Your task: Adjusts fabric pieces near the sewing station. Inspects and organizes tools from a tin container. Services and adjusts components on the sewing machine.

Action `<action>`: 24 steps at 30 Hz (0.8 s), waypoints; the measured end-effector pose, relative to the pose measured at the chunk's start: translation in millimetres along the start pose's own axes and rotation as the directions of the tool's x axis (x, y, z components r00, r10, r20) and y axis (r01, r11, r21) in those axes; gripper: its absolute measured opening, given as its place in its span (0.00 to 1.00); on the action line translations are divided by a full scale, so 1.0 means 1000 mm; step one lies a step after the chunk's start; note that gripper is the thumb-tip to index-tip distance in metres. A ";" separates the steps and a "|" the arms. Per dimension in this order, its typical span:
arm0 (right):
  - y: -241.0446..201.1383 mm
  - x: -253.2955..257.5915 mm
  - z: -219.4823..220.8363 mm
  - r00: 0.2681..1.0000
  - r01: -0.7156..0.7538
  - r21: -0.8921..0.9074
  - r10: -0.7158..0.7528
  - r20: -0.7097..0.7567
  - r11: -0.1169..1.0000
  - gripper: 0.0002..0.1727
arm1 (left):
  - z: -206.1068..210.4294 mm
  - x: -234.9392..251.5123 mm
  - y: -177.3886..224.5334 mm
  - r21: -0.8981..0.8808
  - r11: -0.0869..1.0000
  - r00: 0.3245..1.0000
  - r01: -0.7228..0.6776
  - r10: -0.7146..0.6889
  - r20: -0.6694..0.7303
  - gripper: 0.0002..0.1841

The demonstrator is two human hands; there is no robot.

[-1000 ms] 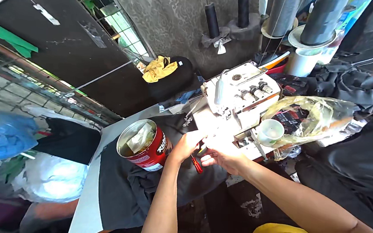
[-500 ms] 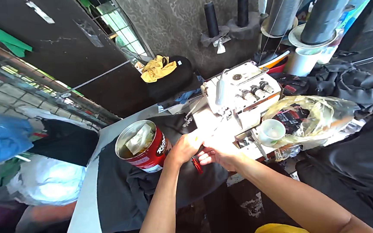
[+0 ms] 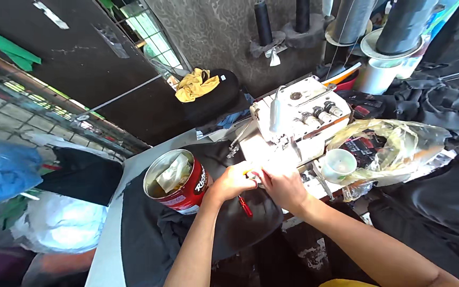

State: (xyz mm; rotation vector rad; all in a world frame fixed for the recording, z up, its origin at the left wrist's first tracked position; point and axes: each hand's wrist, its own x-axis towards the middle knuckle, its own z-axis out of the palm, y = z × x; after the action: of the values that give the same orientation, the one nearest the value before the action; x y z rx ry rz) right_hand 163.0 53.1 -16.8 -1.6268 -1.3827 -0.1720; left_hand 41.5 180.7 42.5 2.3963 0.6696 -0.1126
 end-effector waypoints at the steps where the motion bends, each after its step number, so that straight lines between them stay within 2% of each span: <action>1: 0.002 0.003 0.005 0.989 0.103 -0.046 -0.107 -0.105 0.994 0.16 | 0.001 0.000 0.000 -0.022 1.000 1.000 0.006 -0.006 -0.015 0.16; 2: 0.004 0.008 0.008 0.981 0.165 -0.032 -0.167 -0.102 0.986 0.17 | 0.004 -0.001 -0.001 -0.047 0.999 0.999 0.000 -0.002 -0.036 0.16; 3: 0.007 0.015 0.011 0.979 0.201 0.017 -0.200 -0.039 0.979 0.18 | 0.007 -0.002 -0.002 -0.079 0.997 0.998 -0.012 0.006 -0.068 0.16; 5: 0.018 0.031 0.020 0.968 0.162 0.151 -0.187 0.169 0.975 0.22 | 0.013 -0.002 -0.003 -0.107 0.994 0.992 -0.006 -0.007 -0.125 0.13; 8: 0.023 0.046 0.027 0.942 0.085 0.150 -0.128 0.310 0.985 0.27 | 0.012 -0.003 0.000 -0.043 0.998 0.990 0.040 -0.045 -0.133 0.19; 11: 0.020 0.046 0.029 0.953 0.094 0.101 -0.119 0.277 0.990 0.28 | 0.011 -0.003 0.001 -0.016 0.996 0.989 0.084 -0.085 -0.122 0.21; 16: 0.015 0.046 0.024 0.950 0.018 0.086 -0.044 0.308 0.996 0.27 | 0.004 0.002 0.005 -0.018 0.987 0.987 0.158 -0.158 -0.024 0.18; 24: 0.015 0.048 0.021 0.948 0.032 0.115 -0.067 0.311 0.993 0.28 | -0.002 0.003 0.014 0.025 0.980 0.979 0.198 -0.199 0.046 0.15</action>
State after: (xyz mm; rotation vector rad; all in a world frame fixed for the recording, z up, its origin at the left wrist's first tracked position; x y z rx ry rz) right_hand 182.7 102.7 -6.4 -1.5756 -1.6450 0.1392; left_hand 50.6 173.5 51.1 2.3330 0.8879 -0.2616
